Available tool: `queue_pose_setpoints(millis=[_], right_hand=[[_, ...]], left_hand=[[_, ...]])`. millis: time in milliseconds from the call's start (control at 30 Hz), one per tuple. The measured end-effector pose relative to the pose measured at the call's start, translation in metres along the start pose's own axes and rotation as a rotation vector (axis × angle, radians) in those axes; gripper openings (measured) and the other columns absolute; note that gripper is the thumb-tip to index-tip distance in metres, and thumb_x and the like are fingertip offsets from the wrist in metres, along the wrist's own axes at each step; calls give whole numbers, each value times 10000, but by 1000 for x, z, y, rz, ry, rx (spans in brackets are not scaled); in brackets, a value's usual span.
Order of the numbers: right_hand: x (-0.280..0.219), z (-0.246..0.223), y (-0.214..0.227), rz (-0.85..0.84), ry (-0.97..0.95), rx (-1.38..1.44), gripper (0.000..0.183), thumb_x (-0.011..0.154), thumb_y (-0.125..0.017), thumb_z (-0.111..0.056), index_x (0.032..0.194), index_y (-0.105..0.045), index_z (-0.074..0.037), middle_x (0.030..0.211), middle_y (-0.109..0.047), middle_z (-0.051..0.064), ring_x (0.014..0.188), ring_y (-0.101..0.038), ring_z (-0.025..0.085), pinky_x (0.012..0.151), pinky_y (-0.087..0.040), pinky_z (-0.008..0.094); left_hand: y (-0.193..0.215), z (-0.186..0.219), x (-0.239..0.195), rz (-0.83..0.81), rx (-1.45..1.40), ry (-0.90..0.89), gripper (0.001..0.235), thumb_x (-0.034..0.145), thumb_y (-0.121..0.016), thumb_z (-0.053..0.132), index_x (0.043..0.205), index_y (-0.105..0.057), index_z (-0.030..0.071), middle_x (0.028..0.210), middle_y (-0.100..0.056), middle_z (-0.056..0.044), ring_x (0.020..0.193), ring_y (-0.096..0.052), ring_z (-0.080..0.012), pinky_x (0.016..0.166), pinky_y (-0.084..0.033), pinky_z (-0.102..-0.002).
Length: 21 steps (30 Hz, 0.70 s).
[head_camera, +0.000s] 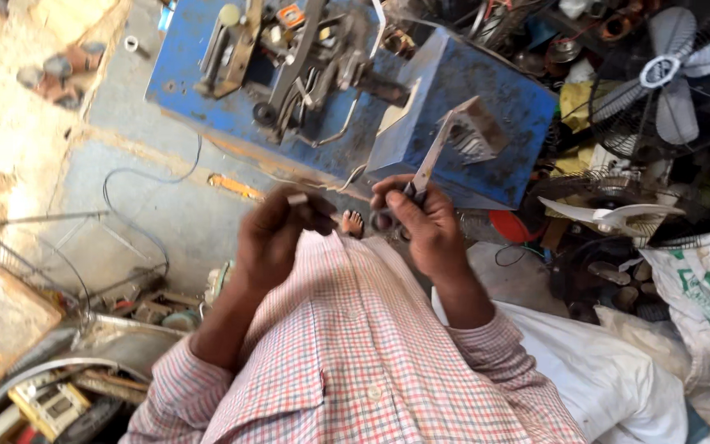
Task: The person cuts insulation paper strips with scissors and inserts the paper strips into the slots of a motor stator core by hand.
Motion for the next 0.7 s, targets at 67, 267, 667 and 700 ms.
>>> queue_pose_setpoints(millis=[67, 267, 667, 700], right_hand=[[-2, 6, -5, -75, -113, 79, 251, 1113, -602, -115, 1294, -666, 47, 1063, -703, 178, 901, -658, 191, 788, -551, 328], [3, -10, -63, -222, -399, 578, 628, 870, -669, -58, 1447, -420, -28, 1189, -720, 201, 970, -728, 281, 868, -617, 420], [-7, 9, -64, -488, -168, -49, 908, 785, -862, -30, 1590, -442, -51, 1225, -698, 143, 912, -714, 183, 836, -617, 320], [-7, 3, -71, -547, -55, -132, 922, 762, -901, -69, 1576, -467, -57, 1253, -669, 75, 953, -691, 143, 872, -607, 286]], left_hand=[[17, -7, 2, 95, -241, 49, 391, 1001, -540, -10, 1367, -567, 124, 1051, -730, -116, 904, -725, -162, 837, -603, -308], [38, -10, 8, 177, -257, 42, 145, 1006, -654, -26, 1147, -682, -39, 1247, -704, -85, 1032, -698, -149, 911, -601, -331], [35, -8, 19, 157, -260, 94, 193, 939, -744, 5, 1128, -720, -27, 959, -763, -112, 856, -758, -173, 789, -652, -322], [34, -7, 21, 161, -258, 78, 164, 937, -749, -17, 1097, -720, -35, 962, -761, -118, 865, -755, -171, 799, -655, -323]])
Point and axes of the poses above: each hand's wrist, its own x-axis towards the middle knuckle, its own y-axis out of the back of the hand, z = x × y, the point moved 7 cm from there along x, towards the middle knuckle
